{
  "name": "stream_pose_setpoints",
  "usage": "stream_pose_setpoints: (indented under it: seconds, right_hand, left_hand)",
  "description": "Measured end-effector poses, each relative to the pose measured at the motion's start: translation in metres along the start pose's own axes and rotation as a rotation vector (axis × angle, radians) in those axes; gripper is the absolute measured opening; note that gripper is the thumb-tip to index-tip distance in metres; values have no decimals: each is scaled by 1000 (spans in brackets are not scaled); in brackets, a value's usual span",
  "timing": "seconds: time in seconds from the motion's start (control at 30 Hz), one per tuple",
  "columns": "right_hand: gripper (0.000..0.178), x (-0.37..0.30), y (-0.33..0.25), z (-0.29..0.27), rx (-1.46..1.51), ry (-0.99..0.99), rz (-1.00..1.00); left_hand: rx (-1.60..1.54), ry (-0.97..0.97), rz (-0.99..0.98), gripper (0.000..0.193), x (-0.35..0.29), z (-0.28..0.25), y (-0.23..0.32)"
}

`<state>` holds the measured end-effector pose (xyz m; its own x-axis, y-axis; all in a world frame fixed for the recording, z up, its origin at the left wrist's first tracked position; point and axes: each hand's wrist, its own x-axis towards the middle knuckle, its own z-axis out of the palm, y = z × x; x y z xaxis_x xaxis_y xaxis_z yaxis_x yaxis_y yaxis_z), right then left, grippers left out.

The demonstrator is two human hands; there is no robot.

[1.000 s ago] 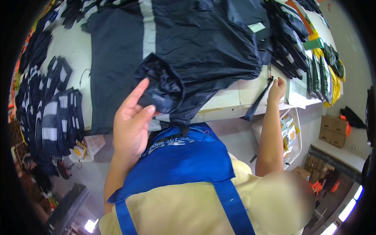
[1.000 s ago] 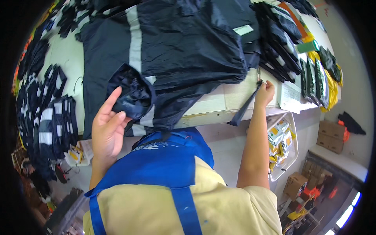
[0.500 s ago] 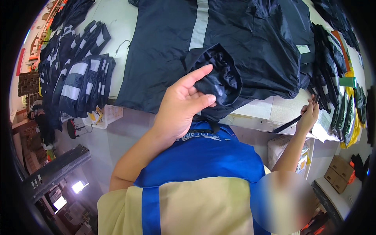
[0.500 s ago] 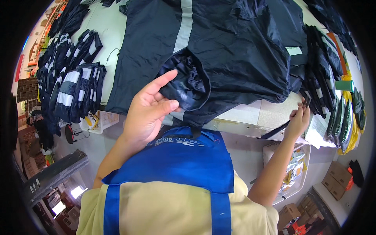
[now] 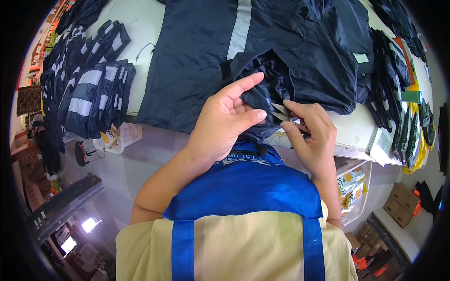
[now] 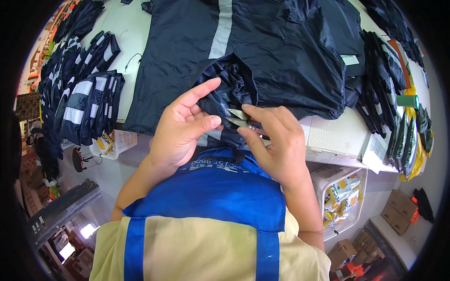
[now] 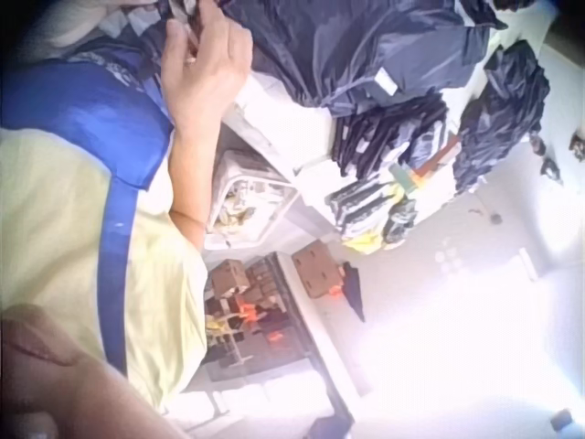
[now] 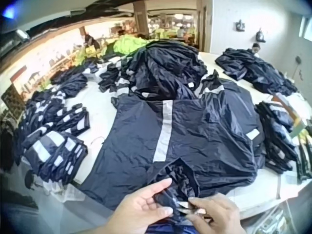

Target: The person folds dark-colored jackets with reflective stripes on a white table. They smooth the fabric, fold the sleeves inward, fold the body in half, and place the finished jacket into a small black pouch before stacking it with others.

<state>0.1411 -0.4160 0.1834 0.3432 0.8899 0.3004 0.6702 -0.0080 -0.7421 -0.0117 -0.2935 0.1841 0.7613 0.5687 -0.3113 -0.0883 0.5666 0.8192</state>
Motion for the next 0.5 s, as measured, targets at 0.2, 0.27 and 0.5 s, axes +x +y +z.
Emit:
stream_pose_setpoints:
  seconds: [0.2, 0.27, 0.5]
  right_hand:
    - [27, 1, 0, 11, 73, 20, -15]
    - [24, -1, 4, 13, 141, 33, 29]
    - [34, -37, 141, -40, 61, 544, 339]
  left_hand:
    - [8, -1, -13, 60, -1, -4, 1]
    - [-35, -1, -8, 61, -2, -4, 2]
    - [-9, 79, 110, 44, -21, -50, 11]
